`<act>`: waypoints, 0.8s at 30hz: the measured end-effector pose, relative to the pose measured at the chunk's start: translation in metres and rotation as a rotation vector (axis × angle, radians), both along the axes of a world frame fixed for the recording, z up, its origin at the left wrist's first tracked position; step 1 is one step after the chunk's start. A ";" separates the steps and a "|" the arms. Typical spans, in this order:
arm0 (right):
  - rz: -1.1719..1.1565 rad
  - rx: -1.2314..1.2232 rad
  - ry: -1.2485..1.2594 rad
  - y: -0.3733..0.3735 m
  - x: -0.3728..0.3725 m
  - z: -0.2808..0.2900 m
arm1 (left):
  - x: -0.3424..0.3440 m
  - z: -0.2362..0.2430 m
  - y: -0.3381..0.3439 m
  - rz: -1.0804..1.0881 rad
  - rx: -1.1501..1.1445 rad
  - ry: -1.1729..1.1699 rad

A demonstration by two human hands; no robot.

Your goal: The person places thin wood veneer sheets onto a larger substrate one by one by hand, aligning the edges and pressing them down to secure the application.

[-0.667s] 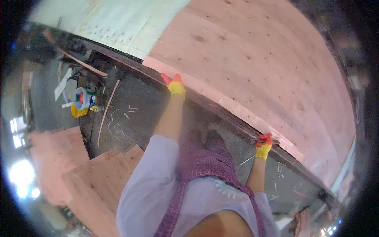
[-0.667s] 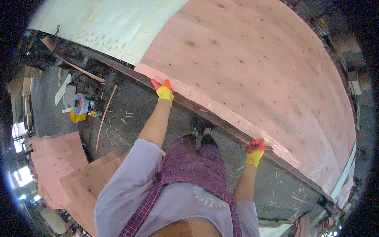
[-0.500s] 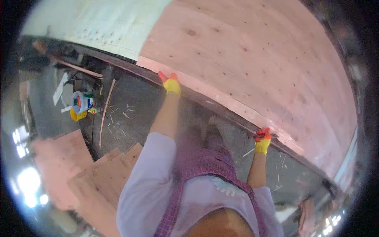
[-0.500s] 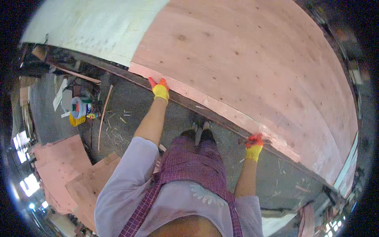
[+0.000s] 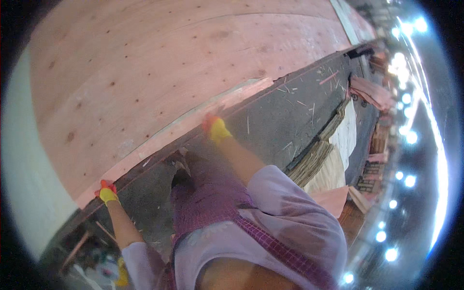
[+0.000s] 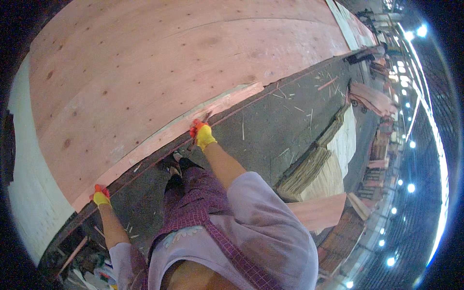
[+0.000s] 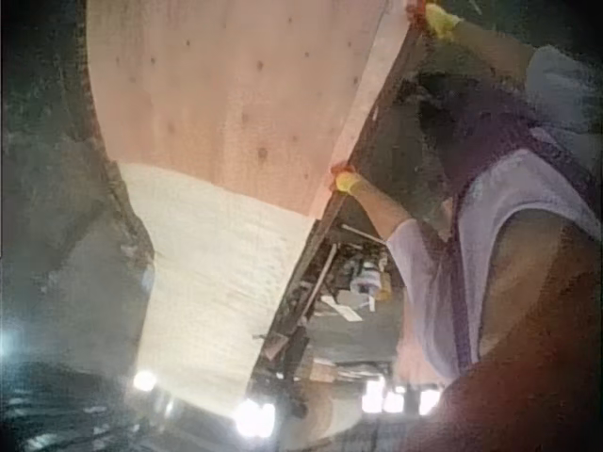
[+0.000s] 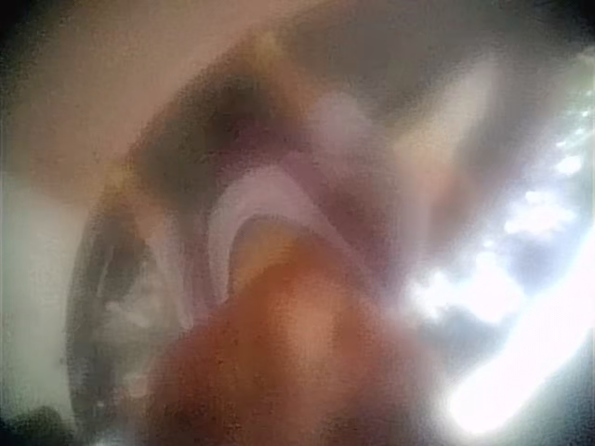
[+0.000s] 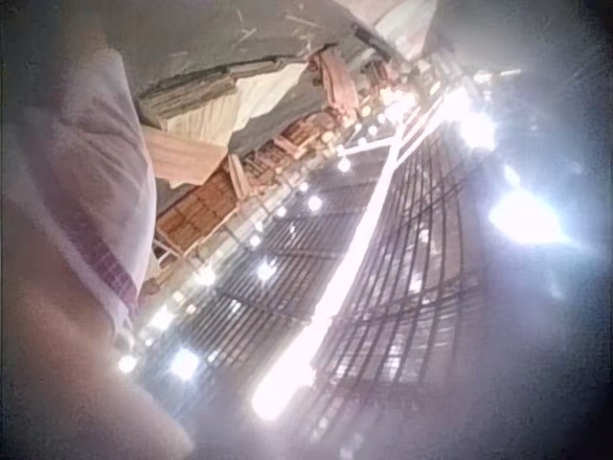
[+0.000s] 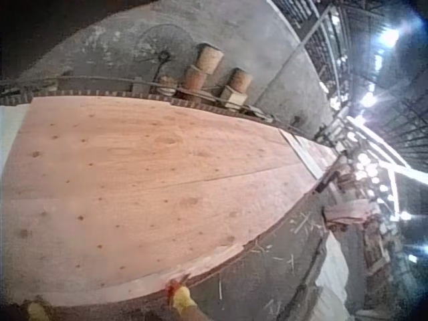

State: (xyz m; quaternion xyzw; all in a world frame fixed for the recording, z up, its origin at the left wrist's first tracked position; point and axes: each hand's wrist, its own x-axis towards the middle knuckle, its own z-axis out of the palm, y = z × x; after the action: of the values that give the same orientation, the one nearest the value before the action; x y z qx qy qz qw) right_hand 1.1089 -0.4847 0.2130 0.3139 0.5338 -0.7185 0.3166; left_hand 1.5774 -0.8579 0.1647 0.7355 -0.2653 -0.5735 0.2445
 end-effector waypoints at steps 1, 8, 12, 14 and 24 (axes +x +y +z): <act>-0.018 -0.002 0.006 -0.008 -0.001 0.014 | 0.001 -0.005 -0.004 0.046 0.098 0.016; 0.027 0.237 0.059 -0.021 -0.006 0.048 | -0.054 0.022 0.013 0.054 -0.059 -0.228; 0.050 0.341 0.065 -0.036 -0.005 0.037 | -0.025 0.017 -0.002 0.005 0.001 -0.152; 0.143 0.354 -0.015 -0.037 -0.009 0.032 | -0.027 0.018 -0.002 -0.010 0.052 -0.133; 0.445 0.620 0.418 0.012 -0.032 -0.040 | -0.069 0.021 -0.028 -0.201 0.152 0.041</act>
State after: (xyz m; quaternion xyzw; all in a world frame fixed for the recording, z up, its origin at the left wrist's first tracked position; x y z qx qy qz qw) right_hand 1.0767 -0.4731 0.1726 0.1194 0.8317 -0.4865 0.2396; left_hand 1.5084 -0.8863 0.1853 0.7098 -0.2881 -0.6285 0.1347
